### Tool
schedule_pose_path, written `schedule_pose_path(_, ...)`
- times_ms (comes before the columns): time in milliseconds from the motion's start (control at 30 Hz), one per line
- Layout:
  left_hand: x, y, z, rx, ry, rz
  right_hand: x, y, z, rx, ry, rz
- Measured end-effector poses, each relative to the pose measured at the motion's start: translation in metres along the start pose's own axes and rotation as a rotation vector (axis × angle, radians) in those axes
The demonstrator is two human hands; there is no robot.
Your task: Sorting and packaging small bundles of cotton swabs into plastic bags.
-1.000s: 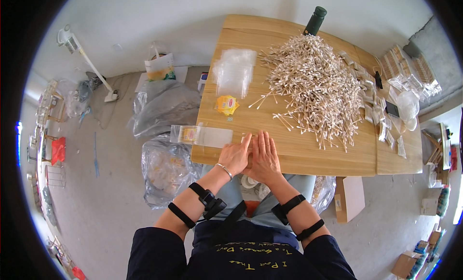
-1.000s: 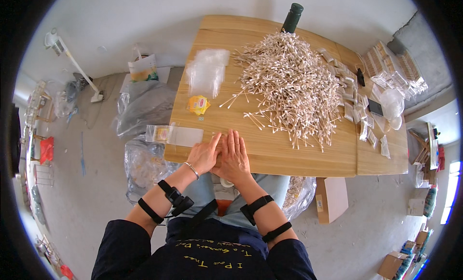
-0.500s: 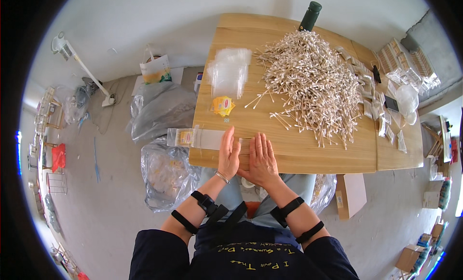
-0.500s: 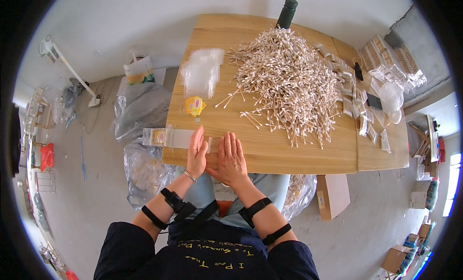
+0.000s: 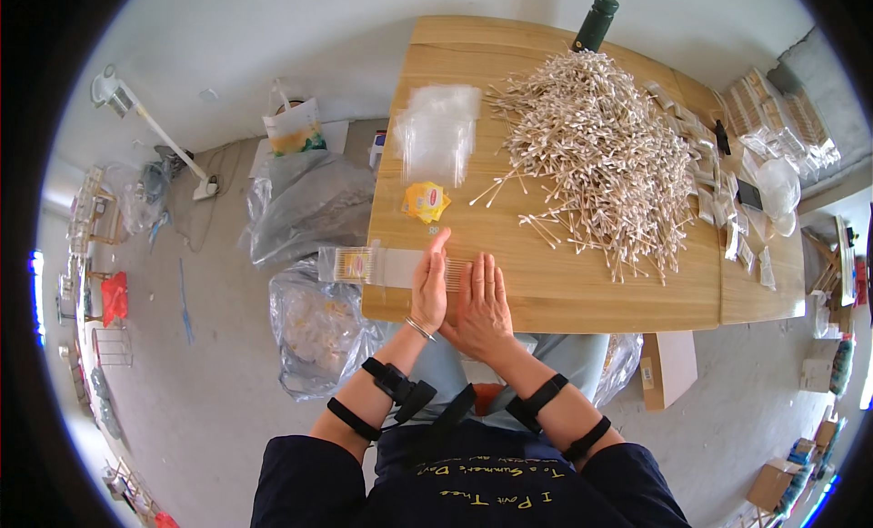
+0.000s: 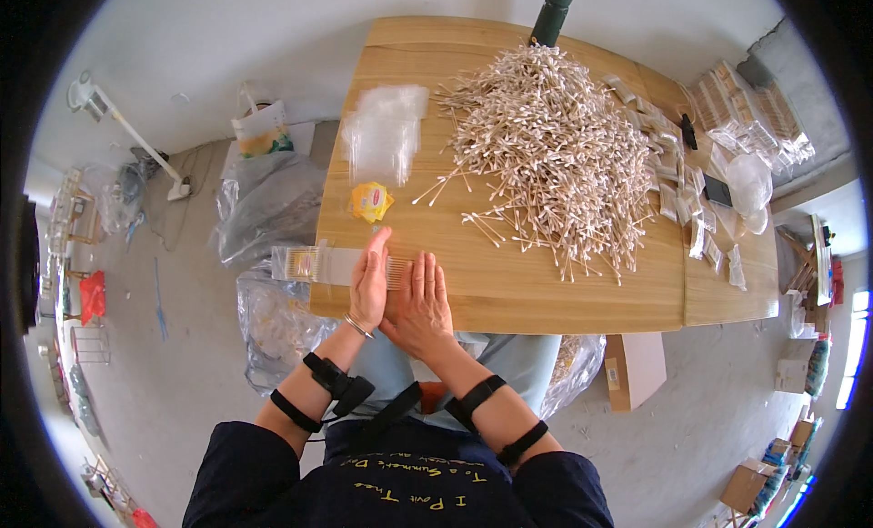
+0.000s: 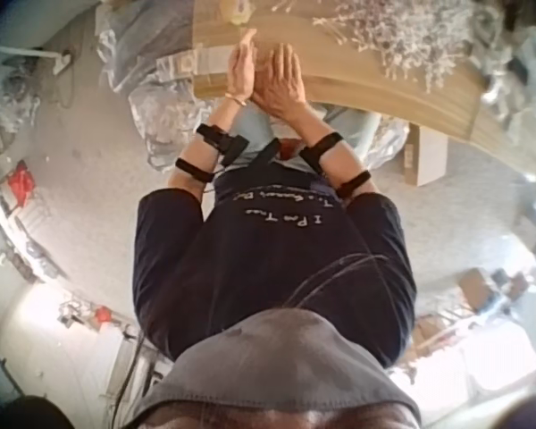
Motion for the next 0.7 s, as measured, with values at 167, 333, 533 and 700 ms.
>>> schedule_pose_path(167,-0.017,-0.021,0.038,-0.074,-0.2,-0.065,0.035,-0.025,-0.017,-0.003,-0.015,0.03)
schedule_pose_path(333,-0.025,-0.002,0.056,-0.083,-0.266,-0.061,0.052,-0.021,-0.024,0.04,-0.012,0.031)
schedule_pose_path(533,-0.031,-0.009,0.065,-0.08,-0.29,-0.066,0.06,-0.028,-0.028,0.041,-0.041,0.047)
schedule_pose_path(700,-0.033,-0.005,0.069,-0.009,-0.35,-0.069,0.064,-0.031,-0.033,0.057,0.004,0.013)
Point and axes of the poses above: each hand's wrist, its own y-axis away from the middle knuckle, its own z-axis out of the back of the hand, x = y × z, the point moved 1 cm from there along -y, towards the middle knuckle, and after that the axes turned 9 degrees about -z, right-handed, at the moved point
